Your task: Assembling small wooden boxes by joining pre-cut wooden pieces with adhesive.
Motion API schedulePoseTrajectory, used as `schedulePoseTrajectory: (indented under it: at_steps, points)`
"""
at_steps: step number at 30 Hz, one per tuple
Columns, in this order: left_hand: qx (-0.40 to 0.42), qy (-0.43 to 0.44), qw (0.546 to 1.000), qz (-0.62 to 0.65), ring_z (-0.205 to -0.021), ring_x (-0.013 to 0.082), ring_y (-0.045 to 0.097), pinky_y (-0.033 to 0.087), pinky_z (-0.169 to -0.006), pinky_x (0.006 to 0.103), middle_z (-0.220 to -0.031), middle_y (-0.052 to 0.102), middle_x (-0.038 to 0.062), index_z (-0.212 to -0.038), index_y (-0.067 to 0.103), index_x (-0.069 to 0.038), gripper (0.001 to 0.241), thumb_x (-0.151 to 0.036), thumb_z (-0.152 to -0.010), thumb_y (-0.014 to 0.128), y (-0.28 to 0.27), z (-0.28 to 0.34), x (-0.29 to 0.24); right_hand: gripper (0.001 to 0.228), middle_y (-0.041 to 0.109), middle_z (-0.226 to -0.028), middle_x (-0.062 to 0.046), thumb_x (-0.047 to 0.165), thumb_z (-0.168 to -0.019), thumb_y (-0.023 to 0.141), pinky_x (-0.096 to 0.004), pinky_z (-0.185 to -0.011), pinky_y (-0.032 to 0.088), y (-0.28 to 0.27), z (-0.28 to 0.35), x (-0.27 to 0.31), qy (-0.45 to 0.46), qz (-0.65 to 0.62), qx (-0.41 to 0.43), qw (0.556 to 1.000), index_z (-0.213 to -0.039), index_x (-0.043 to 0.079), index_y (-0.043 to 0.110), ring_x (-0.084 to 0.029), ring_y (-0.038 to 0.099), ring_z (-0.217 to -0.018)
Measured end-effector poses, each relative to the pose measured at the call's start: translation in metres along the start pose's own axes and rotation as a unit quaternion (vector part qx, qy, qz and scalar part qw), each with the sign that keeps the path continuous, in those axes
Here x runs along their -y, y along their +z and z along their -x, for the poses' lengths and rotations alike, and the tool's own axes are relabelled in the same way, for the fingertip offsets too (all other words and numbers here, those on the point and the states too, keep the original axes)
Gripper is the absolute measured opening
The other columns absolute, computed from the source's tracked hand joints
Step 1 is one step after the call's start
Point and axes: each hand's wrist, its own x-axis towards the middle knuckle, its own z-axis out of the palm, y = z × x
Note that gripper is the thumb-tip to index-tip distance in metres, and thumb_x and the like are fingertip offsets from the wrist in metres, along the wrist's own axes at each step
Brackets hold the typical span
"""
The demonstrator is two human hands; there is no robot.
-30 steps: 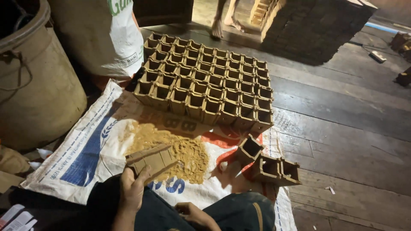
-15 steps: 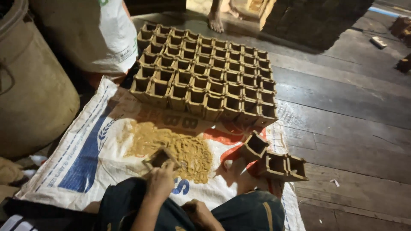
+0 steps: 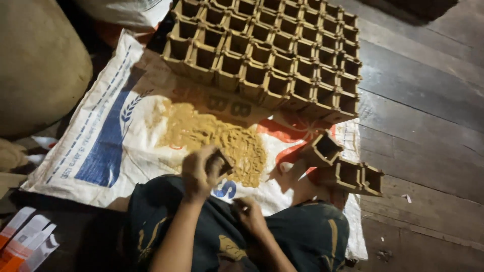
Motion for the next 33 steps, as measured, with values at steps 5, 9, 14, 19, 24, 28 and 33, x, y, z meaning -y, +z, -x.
schedulePoseTrajectory:
  at_steps: [5, 9, 14, 19, 24, 28, 33]
  points:
    - [-0.074, -0.197, 0.977, 0.025, -0.107, 0.0303, 0.067, 0.05, -0.095, 0.0394, -0.113, 0.07, 0.014, -0.119, 0.061, -0.003, 0.034, -0.032, -0.105, 0.051, 0.0, 0.01, 0.056, 0.021, 0.073, -0.093, -0.005, 0.024, -0.095, 0.068, -0.027, -0.064, 0.055, -0.022, -0.003, 0.089, -0.027, -0.037, -0.14, 0.989, -0.11, 0.01, 0.073, -0.013, 0.066, -0.07]
    - [-0.027, -0.35, 0.932, 0.095, -0.113, 0.0341, 0.066, 0.047, -0.098, 0.0501, -0.113, 0.073, 0.011, -0.118, 0.059, -0.009, 0.026, -0.03, -0.103, 0.056, -0.004, 0.001, 0.058, 0.042, 0.069, -0.098, -0.013, 0.032, -0.084, 0.087, -0.036, -0.062, 0.059, -0.024, -0.022, 0.135, -0.15, 0.036, -0.24, 0.959, -0.118, 0.012, 0.072, -0.026, 0.072, -0.075]
    - [0.051, -0.393, 0.906, 0.147, -0.117, 0.0265, 0.066, 0.045, -0.102, 0.0428, -0.113, 0.074, 0.006, -0.117, 0.065, -0.017, 0.038, -0.047, -0.094, 0.065, -0.002, 0.008, 0.069, 0.037, 0.063, -0.091, -0.007, 0.041, -0.078, 0.088, -0.039, -0.065, 0.058, -0.013, -0.06, 0.145, -0.184, 0.213, -0.254, 0.925, -0.097, 0.014, 0.073, -0.03, 0.069, -0.075]
    - [0.115, -0.336, 0.911, 0.211, -0.12, 0.0318, 0.065, 0.043, -0.106, 0.0445, -0.115, 0.074, 0.013, -0.121, 0.069, -0.013, 0.049, -0.041, -0.082, 0.079, -0.009, -0.005, 0.06, 0.011, 0.062, -0.085, -0.002, 0.023, -0.082, 0.077, -0.04, -0.064, 0.051, -0.012, -0.079, 0.156, -0.27, 0.285, -0.27, 0.879, -0.076, 0.018, 0.069, -0.029, 0.064, -0.075]
    - [0.189, -0.274, 0.921, 0.201, -0.113, 0.0375, 0.067, 0.051, -0.098, 0.0498, -0.113, 0.075, 0.015, -0.121, 0.071, -0.012, 0.051, -0.029, -0.076, 0.086, -0.008, -0.009, 0.053, 0.007, 0.059, -0.109, 0.011, 0.044, -0.086, 0.072, -0.036, -0.082, 0.044, -0.015, -0.094, 0.168, -0.283, 0.426, -0.212, 0.833, -0.092, 0.04, 0.073, -0.02, 0.055, -0.101]
    - [0.2, -0.309, 0.917, 0.151, -0.108, 0.0305, 0.071, 0.057, -0.091, 0.0416, -0.109, 0.076, 0.009, -0.115, 0.074, -0.018, 0.033, -0.023, -0.082, 0.079, 0.004, -0.001, 0.064, 0.015, 0.062, -0.118, 0.006, 0.046, -0.086, 0.076, -0.042, -0.087, 0.046, -0.034, -0.124, 0.156, -0.256, 0.357, -0.144, 0.887, -0.097, 0.035, 0.077, -0.026, 0.057, -0.11]
    - [0.156, -0.343, 0.914, 0.152, -0.109, 0.0331, 0.07, 0.056, -0.091, 0.0445, -0.111, 0.074, 0.014, -0.114, 0.072, -0.012, 0.029, -0.02, -0.087, 0.075, 0.009, -0.002, 0.069, 0.015, 0.075, -0.101, 0.003, 0.031, -0.092, 0.075, -0.042, -0.096, 0.044, -0.058, -0.188, 0.063, -0.216, 0.273, -0.214, 0.913, -0.107, 0.029, 0.077, -0.024, 0.064, -0.112]
